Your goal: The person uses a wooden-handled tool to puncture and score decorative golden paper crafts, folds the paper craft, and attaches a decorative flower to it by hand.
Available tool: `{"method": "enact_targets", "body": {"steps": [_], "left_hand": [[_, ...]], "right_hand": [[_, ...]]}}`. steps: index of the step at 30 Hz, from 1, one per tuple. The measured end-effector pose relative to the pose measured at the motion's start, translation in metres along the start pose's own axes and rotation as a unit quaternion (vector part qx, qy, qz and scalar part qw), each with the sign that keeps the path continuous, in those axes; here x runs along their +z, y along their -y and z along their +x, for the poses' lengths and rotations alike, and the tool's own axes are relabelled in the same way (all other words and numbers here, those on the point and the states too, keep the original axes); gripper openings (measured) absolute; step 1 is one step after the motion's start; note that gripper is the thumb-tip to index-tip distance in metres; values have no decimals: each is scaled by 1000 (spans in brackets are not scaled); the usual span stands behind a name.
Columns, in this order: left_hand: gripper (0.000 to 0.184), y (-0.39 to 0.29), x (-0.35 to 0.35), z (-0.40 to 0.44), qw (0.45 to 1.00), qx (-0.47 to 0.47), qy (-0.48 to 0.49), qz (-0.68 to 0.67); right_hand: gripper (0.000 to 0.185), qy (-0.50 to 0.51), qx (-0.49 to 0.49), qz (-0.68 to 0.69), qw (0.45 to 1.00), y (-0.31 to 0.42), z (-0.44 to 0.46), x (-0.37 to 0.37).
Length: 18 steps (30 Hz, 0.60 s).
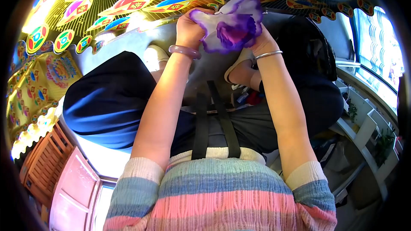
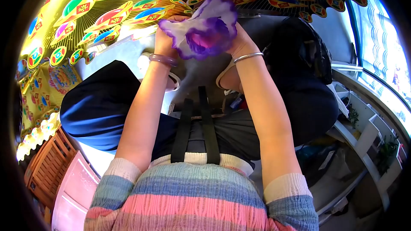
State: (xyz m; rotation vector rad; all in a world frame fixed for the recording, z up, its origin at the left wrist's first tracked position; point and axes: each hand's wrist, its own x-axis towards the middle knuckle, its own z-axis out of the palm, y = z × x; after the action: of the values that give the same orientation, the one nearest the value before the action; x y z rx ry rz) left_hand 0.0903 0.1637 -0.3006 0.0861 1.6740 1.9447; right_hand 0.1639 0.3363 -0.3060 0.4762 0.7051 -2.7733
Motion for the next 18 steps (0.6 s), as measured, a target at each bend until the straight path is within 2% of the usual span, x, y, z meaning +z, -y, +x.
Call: {"method": "enact_targets", "body": {"steps": [2,3,6,10,12,15,18], "left_hand": [[21,1,-1,-2,988,43,-15,150],[21,-1,0,-5,964,142,-10,223],[19,-9,12,-7,880,283,-96,369],[20,-15,14,-11,876,286,-112,371],[20,-17,9,-10,856,290,-103,416],[19,-20,1,-7,828,304,-90,461],[24,-14,-5,-4,829,320,-50,456]], "right_hand": [[37,-179,-4,-104,978,6,-7,21],[37,-236,3,-76,969,9,-8,42],[37,-190,14,-45,981,11,-4,27],[36,-194,10,-60,979,10,-5,24],[34,-192,17,-63,979,9,-5,13],[34,-77,-22,-201,976,6,-3,-1],[29,-45,-65,-203,976,1,-2,-5]]}}
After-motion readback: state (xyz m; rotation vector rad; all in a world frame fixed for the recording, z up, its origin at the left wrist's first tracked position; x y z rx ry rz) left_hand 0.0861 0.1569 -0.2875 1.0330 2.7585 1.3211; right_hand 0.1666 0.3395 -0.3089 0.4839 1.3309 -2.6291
